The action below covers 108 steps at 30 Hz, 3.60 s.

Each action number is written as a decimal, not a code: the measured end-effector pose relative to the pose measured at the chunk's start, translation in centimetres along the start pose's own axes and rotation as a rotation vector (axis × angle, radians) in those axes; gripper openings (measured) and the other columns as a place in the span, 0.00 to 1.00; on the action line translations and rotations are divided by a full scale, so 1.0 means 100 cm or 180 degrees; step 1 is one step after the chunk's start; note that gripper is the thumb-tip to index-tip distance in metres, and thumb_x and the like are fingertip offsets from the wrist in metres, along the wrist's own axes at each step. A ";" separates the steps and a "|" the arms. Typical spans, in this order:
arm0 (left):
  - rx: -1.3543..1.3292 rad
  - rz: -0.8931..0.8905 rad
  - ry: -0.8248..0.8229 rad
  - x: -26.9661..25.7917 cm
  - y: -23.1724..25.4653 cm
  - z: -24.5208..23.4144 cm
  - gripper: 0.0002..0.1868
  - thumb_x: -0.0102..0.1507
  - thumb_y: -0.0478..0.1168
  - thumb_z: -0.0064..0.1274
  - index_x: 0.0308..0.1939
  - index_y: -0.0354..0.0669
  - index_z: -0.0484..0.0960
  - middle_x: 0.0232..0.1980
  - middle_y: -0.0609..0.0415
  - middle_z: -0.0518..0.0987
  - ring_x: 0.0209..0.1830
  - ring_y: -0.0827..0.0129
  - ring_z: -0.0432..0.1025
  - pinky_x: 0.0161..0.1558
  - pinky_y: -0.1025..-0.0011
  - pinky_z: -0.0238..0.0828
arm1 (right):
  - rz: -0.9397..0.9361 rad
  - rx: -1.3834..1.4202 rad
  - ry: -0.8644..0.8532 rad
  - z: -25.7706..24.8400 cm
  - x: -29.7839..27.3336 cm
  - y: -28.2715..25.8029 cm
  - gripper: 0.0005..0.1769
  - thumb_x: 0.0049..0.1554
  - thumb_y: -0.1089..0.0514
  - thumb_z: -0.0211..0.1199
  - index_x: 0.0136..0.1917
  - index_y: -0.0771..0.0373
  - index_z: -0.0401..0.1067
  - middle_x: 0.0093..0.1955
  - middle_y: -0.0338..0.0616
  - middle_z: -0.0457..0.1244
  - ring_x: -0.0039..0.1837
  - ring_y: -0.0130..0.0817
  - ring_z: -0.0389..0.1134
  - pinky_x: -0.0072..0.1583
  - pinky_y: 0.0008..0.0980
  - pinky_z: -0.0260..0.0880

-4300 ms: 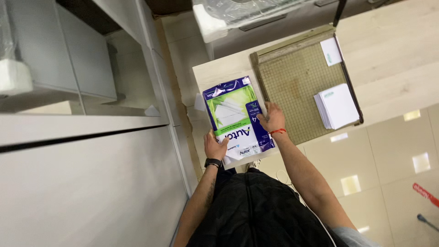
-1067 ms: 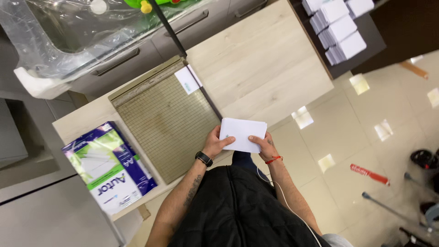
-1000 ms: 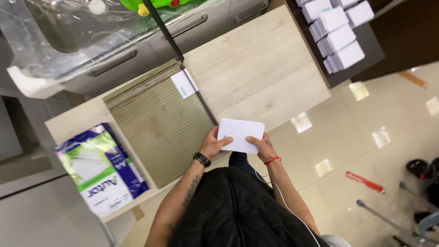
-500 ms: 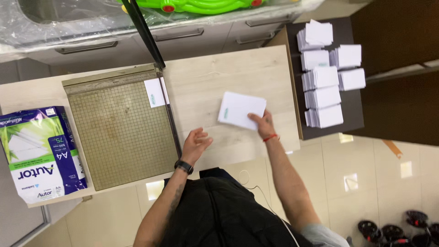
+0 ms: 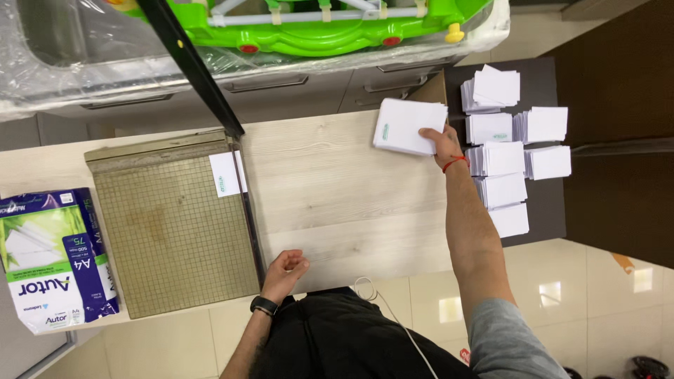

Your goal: The person organizes stacks of paper on a counter, moving small bundles between stacks and aligning them by hand before picking up a package of paper and moving a final bundle into a tray.

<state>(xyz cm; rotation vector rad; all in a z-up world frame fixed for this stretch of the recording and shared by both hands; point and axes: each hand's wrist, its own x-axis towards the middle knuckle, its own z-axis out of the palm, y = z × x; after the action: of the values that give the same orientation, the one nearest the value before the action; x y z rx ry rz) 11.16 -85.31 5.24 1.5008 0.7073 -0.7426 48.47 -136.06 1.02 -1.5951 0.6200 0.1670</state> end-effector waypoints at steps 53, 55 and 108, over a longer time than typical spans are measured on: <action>0.3680 0.2213 0.1687 0.099 0.082 -0.201 0.46 0.72 0.32 0.67 0.97 0.41 0.78 1.01 0.41 0.71 1.00 0.34 0.63 1.00 0.36 0.56 | -0.0521 -0.0645 -0.0922 0.390 -0.217 0.192 0.13 0.68 0.56 0.87 0.65 0.54 0.94 0.48 0.46 0.83 0.41 0.32 0.81 0.48 0.36 0.85; 0.4220 0.2047 0.1375 0.091 0.093 -0.199 0.46 0.74 0.32 0.61 0.99 0.46 0.75 1.06 0.50 0.64 1.03 0.41 0.58 1.01 0.35 0.53 | -0.0127 -0.0620 -0.0944 0.424 -0.219 0.216 0.15 0.71 0.54 0.85 0.68 0.59 0.93 0.50 0.49 0.83 0.40 0.34 0.82 0.45 0.37 0.84; 0.2926 0.1348 -0.0639 0.074 0.086 0.252 0.28 0.81 0.61 0.66 0.79 0.53 0.89 0.54 0.49 0.99 0.58 0.49 0.94 0.59 0.47 0.92 | 0.0046 0.1051 0.1163 -0.227 -0.074 0.047 0.09 0.71 0.59 0.81 0.58 0.66 0.86 0.37 0.54 0.77 0.31 0.38 0.80 0.34 0.34 0.81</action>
<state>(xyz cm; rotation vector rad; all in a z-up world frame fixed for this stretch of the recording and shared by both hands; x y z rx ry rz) 21.42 -110.89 3.59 2.2553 -0.1701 -0.9182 34.26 -155.70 3.38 -1.3073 0.8916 -0.2134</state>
